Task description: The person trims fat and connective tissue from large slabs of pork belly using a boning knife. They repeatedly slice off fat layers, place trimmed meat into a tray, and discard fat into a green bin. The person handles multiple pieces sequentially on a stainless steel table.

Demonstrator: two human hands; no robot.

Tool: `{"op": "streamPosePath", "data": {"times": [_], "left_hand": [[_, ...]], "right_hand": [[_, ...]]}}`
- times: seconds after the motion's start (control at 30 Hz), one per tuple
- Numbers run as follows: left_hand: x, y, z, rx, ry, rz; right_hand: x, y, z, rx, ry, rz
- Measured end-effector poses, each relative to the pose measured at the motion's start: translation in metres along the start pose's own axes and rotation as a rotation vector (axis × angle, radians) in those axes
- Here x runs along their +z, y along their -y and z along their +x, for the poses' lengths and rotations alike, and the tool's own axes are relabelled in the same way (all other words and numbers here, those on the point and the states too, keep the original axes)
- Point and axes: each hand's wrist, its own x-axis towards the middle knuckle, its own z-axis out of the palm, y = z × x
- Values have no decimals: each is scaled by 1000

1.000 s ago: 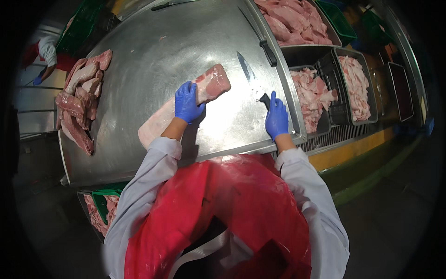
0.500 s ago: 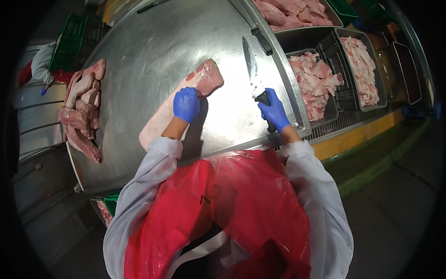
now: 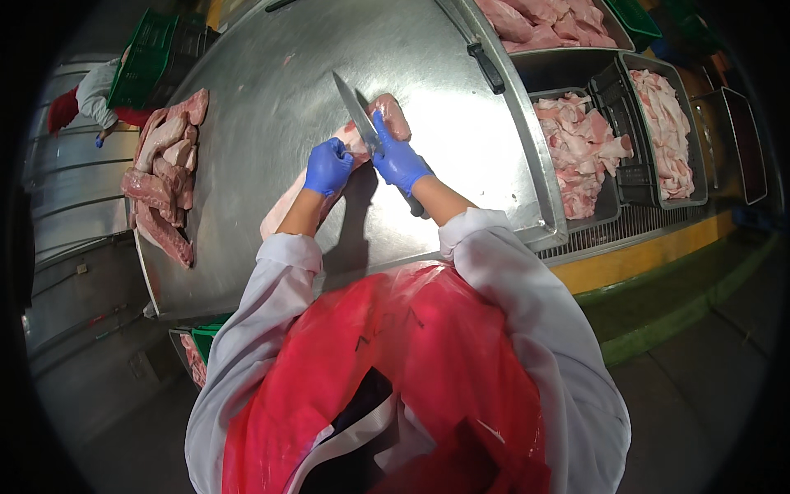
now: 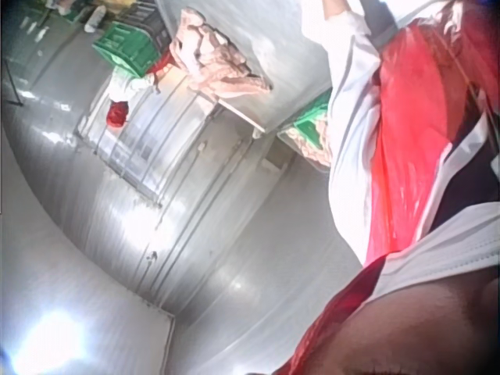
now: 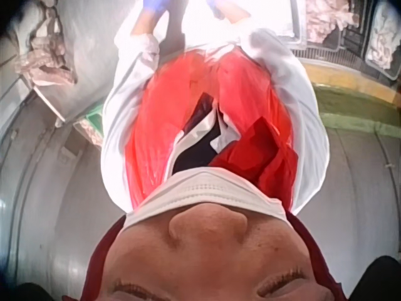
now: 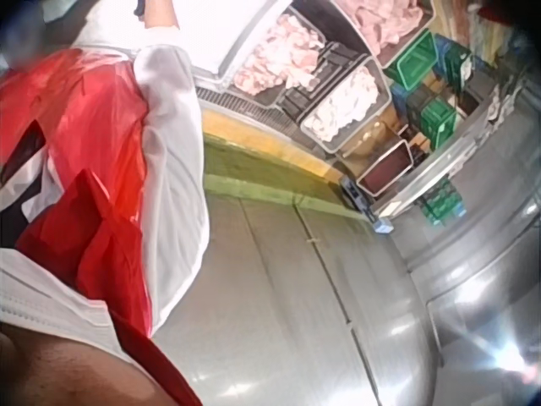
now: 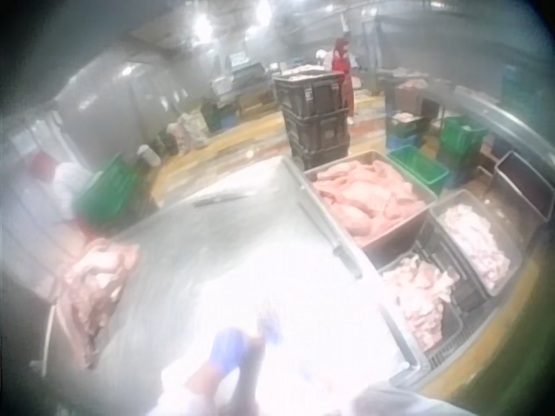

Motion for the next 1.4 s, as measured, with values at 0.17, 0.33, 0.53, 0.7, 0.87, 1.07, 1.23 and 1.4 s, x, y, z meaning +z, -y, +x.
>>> {"op": "streamPosePath", "data": {"times": [0.17,0.33,0.53,0.7,0.87,1.07,1.23,1.4], "left_hand": [[-2,8,3,-88,0,-85],[-12,-1,6,-68,22,-87],[-19,13,17,-94,2,-100],[-19,18,7,-118,-51,-216],[-29,19,12,-141,-21,-248],[-27,44,1,-111,-51,-579],[-45,40,2,-123,-93,-544],[-51,59,-5,-172,-193,-795]], "right_hand": [[-19,-26,-80,112,311,22],[2,-7,-33,76,224,160],[9,-5,-42,86,297,201],[10,13,-43,32,307,143],[23,19,1,-51,266,56],[12,-24,-33,-124,401,-16],[25,18,12,-137,381,-128],[-12,-11,-35,-95,570,-301]]}}
